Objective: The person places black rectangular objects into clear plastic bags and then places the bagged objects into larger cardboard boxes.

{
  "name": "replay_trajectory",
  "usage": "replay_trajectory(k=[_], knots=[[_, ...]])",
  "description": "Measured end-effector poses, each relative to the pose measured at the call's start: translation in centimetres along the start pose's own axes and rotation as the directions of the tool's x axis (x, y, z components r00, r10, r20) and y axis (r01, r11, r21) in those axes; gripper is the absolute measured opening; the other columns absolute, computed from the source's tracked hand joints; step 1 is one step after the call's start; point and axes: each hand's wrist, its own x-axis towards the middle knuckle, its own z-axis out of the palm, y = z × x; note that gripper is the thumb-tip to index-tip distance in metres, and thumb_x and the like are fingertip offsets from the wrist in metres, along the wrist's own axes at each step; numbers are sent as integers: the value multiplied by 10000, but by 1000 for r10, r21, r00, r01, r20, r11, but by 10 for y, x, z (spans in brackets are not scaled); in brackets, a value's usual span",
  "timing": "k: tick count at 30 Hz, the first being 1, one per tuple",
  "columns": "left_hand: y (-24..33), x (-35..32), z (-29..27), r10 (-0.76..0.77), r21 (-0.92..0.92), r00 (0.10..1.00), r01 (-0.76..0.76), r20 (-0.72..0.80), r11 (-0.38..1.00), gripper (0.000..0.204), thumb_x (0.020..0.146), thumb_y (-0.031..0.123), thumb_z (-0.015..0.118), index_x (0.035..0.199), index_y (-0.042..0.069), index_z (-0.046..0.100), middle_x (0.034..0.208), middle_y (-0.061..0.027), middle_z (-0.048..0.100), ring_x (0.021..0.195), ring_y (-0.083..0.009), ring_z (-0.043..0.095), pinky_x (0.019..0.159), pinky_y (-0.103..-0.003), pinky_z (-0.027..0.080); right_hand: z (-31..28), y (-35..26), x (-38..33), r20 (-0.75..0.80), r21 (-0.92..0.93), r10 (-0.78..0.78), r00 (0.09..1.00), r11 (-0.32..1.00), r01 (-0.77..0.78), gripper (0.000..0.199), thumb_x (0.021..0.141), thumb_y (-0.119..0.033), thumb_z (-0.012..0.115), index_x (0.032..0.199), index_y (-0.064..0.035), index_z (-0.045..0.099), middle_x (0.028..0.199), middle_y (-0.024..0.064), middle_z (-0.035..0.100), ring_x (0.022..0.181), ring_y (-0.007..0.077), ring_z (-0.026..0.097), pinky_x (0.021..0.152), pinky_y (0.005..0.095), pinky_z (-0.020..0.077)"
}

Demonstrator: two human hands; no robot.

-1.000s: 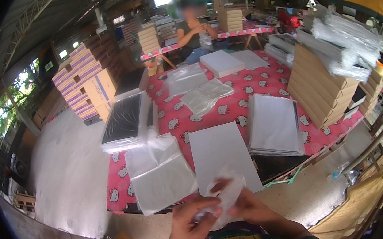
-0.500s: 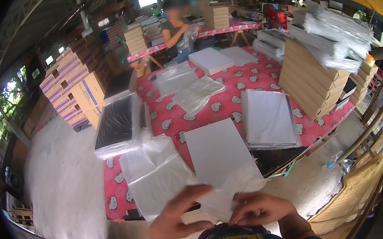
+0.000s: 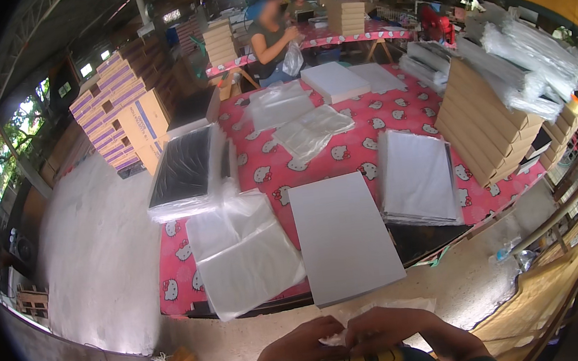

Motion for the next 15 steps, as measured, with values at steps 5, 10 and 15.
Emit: replay_trajectory(k=[5, 10, 15], knots=[[7, 2, -11, -291, -418, 914, 156, -284, 895, 157, 946, 137, 551, 1011, -3, 582, 869, -69, 606, 800, -141, 587, 708, -281, 479, -22, 5, -13, -347, -447, 70, 935, 864, -231, 221, 846, -228, 666, 1043, -127, 669, 976, 85, 561, 806, 236, 612, 733, 351, 493], [36, 16, -6, -305, -668, 813, -132, -496, 732, 147, 933, 58, 546, 1067, 5, 579, 907, -75, 580, 783, -136, 560, 669, -276, 450, -55, 19, -18, -759, -635, -330, 562, 566, -525, 352, 766, -151, 713, 1115, -162, 670, 1104, 81, 510, 891, 274, 601, 735, 365, 509], [51, 42, -8, 212, 51, 922, -207, -325, 977, 315, 849, -16, 583, 1160, 35, 590, 995, -133, 519, 813, -243, 572, 702, -340, 476, -63, 29, -18, -867, -472, -278, 413, 722, -506, 423, 736, -38, 671, 1143, -151, 650, 1180, 107, 507, 935, 295, 600, 748, 372, 514]])
